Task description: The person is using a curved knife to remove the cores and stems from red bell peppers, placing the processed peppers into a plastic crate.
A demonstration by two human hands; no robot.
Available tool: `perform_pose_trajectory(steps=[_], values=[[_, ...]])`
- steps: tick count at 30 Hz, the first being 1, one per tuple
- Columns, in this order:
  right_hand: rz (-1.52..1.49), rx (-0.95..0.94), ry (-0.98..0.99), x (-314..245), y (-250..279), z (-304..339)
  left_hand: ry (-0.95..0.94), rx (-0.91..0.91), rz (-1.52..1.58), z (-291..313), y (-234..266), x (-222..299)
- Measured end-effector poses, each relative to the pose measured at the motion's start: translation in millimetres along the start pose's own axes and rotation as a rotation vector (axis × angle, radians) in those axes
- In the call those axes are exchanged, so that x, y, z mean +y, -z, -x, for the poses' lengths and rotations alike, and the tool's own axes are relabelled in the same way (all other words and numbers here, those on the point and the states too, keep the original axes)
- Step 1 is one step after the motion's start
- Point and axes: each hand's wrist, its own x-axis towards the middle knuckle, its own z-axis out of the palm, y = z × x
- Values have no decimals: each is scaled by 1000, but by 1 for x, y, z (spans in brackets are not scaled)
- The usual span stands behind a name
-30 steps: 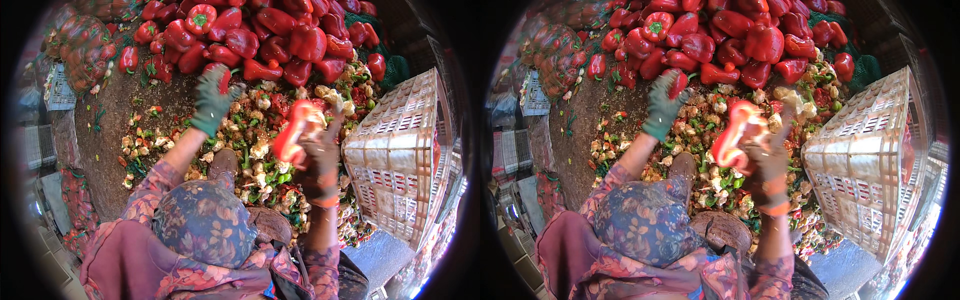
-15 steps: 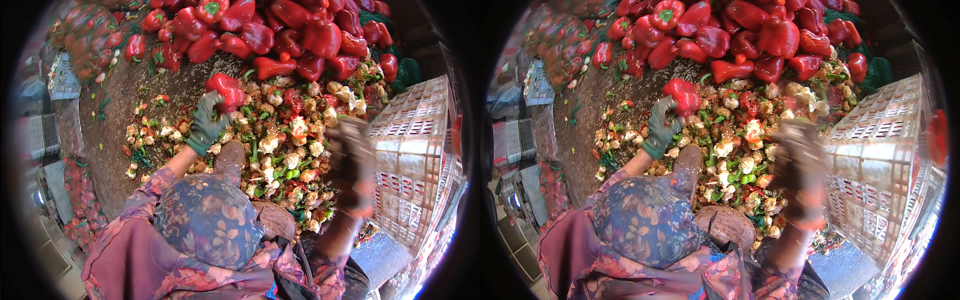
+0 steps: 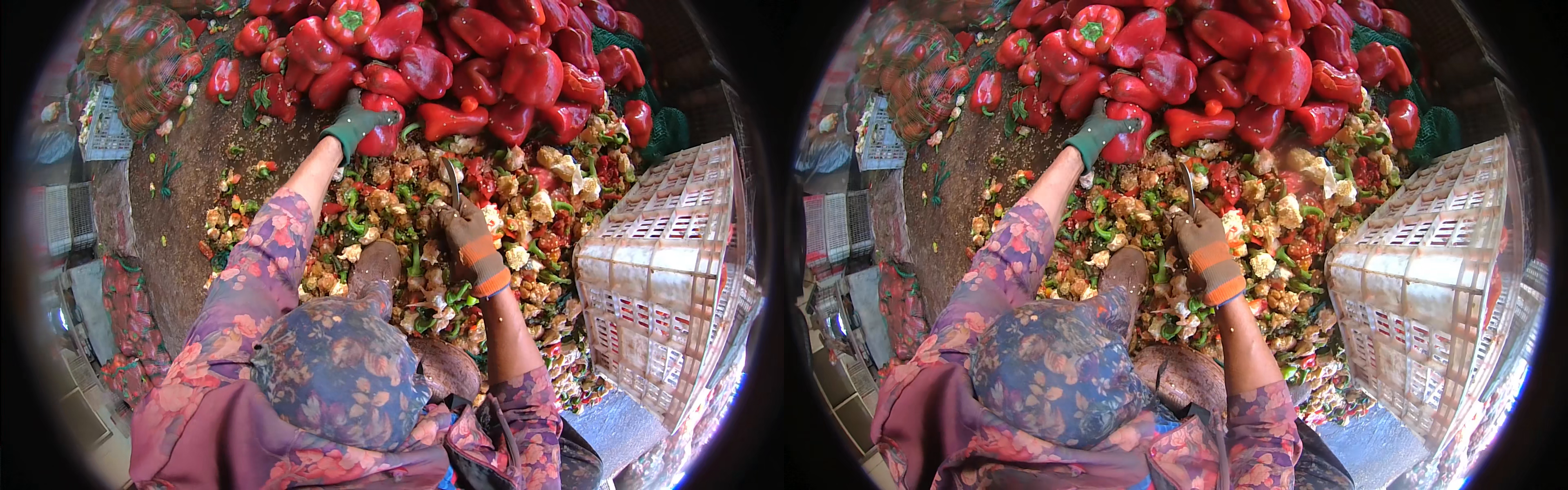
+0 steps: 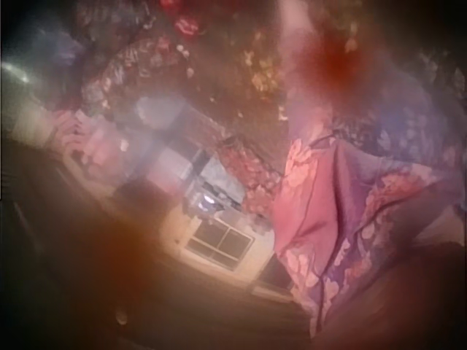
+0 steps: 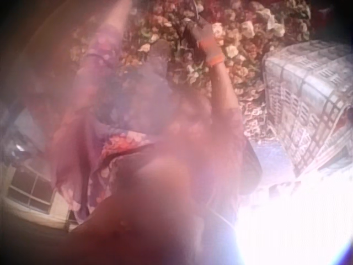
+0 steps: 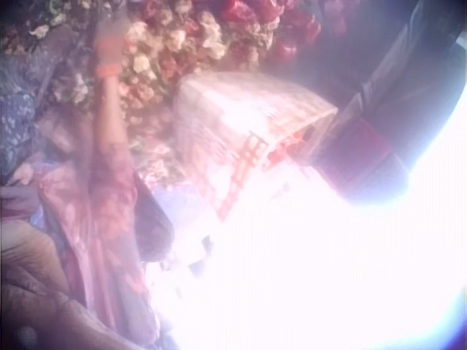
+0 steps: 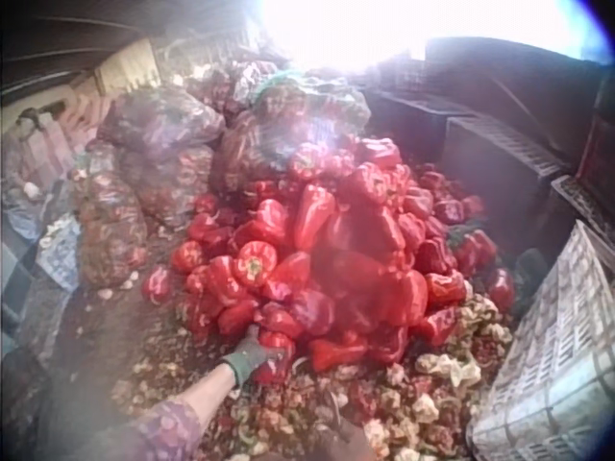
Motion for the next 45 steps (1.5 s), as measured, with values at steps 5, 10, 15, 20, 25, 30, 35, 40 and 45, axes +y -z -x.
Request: perform_pose_trajectory(steps=[5, 10, 15, 20, 25, 30, 35, 40, 45], values=[[-68, -3, -92, -4, -8, -35, -95, -43, 263, 16, -5, -5], [118, -84, 121, -29, -12, -25, -465, -78, 281, 97, 11, 44], [-46, -155, 12, -41, -8, -13, -706, -120, 91, 109, 5, 80], [512, -99, 121, 12, 8, 38, -448, -142, 605, 106, -1, 102], [390, 372, 581, -49, 43, 39, -346, -322, 769, 133, -15, 124], [-640, -8, 294, -65, 56, 41, -71, -614, 1117, 163, -31, 153], [-854, 68, 270, -71, 58, 65, 113, -682, 1536, 166, -48, 152], [146, 369, 774, -91, 52, 103, 178, -746, 1436, 148, -69, 149], [35, 563, 834, -110, 65, 131, 159, -741, 1476, 148, -87, 164]])
